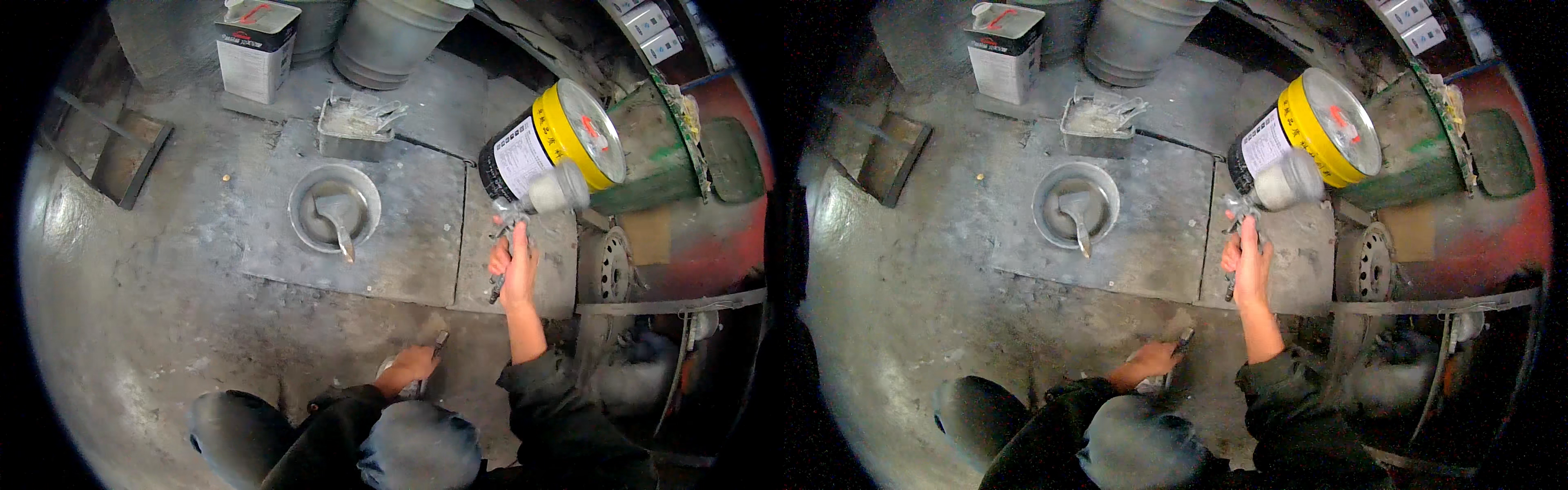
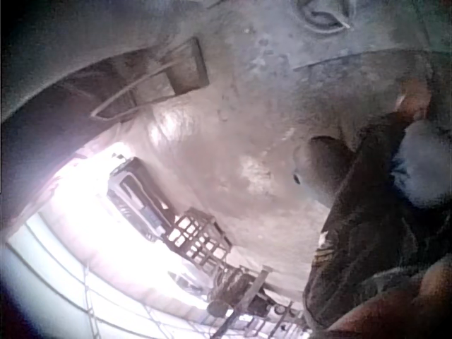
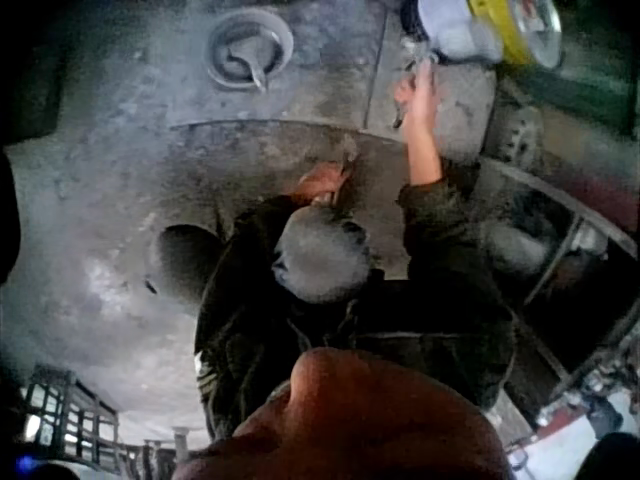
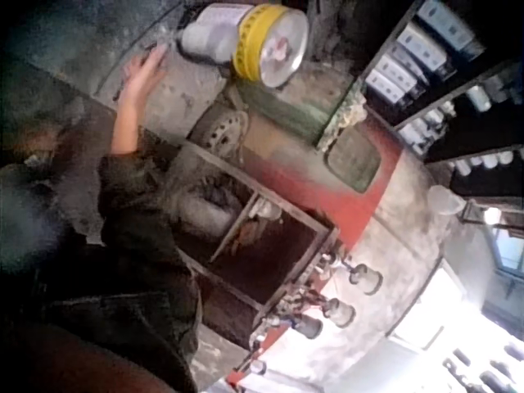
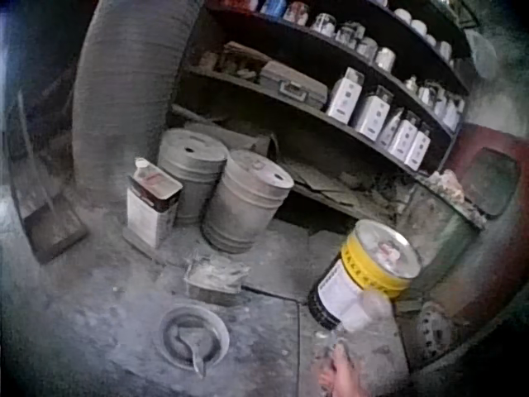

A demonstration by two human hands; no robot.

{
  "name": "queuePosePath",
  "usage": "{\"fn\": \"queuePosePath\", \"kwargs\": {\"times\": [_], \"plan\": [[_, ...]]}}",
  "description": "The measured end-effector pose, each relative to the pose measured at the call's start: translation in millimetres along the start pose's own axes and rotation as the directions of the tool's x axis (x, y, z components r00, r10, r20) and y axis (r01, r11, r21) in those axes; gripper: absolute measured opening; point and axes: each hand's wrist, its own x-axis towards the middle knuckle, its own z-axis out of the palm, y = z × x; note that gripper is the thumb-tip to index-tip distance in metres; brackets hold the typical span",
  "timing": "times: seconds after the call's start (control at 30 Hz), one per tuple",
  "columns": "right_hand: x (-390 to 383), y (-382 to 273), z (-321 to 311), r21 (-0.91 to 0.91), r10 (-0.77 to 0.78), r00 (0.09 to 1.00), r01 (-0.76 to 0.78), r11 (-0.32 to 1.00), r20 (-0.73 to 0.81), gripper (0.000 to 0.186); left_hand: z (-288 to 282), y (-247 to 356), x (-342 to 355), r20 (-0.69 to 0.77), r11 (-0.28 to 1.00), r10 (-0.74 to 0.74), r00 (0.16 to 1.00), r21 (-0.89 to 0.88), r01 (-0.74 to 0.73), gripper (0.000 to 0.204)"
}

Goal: The person kneels on the floor and pours liquid from a yellow bucket into a spray gun cup. They then use a stir stick to mix the contents in a metal bowl and transfer the mixture into the spray gun cup. Finally, they walk to a white car and remove a protective paper covering from the door.

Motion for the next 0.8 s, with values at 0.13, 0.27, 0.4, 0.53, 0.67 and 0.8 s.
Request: {"fn": "queuePosePath", "kwargs": {"times": [0.13, 0.27, 0.4, 0.53, 0.67, 0.8], "plan": [[6.8, 60.2, -19.9, -0.258, 0.280, 0.957, -0.290, 0.922, -0.076, 0.039, -54.2, 14.4, -7.9, 0.031, 0.982, 0.182, 0.983, -0.055, -0.180, 0.040], [-10.0, 80.2, -1.4, -0.057, 0.032, 0.997, -0.036, 0.998, -0.068, 0.047, -149.8, 30.5, -35.4, -0.047, 0.956, 0.243, 0.969, 0.179, -0.231, 0.035], [6.2, 106.2, 10.8, -0.301, 0.204, 0.975, -0.222, 0.928, -0.089, 0.050, -264.5, 36.1, -89.7, -0.184, 0.862, 0.359, 0.915, 0.441, -0.249, 0.032], [-17.2, 103.7, 28.8, -0.220, 0.127, 0.991, -0.130, 0.967, -0.029, 0.051, -318.8, 47.0, -162.4, -0.455, 0.986, 0.159, 0.876, 0.114, -0.119, 0.027], [-32.2, 117.6, 41.6, -0.382, 0.156, 0.986, -0.124, 0.916, 0.055, 0.052, -313.1, 24.4, -179.4, -0.656, 0.982, 0.102, 0.748, -0.055, -0.182, 0.027], [-47.1, 118.1, 50.0, -0.491, 0.165, 0.978, -0.081, 0.868, 0.130, 0.054, -310.7, 15.1, -186.2, -0.704, 0.981, 0.083, 0.705, -0.065, -0.181, 0.026]]}}
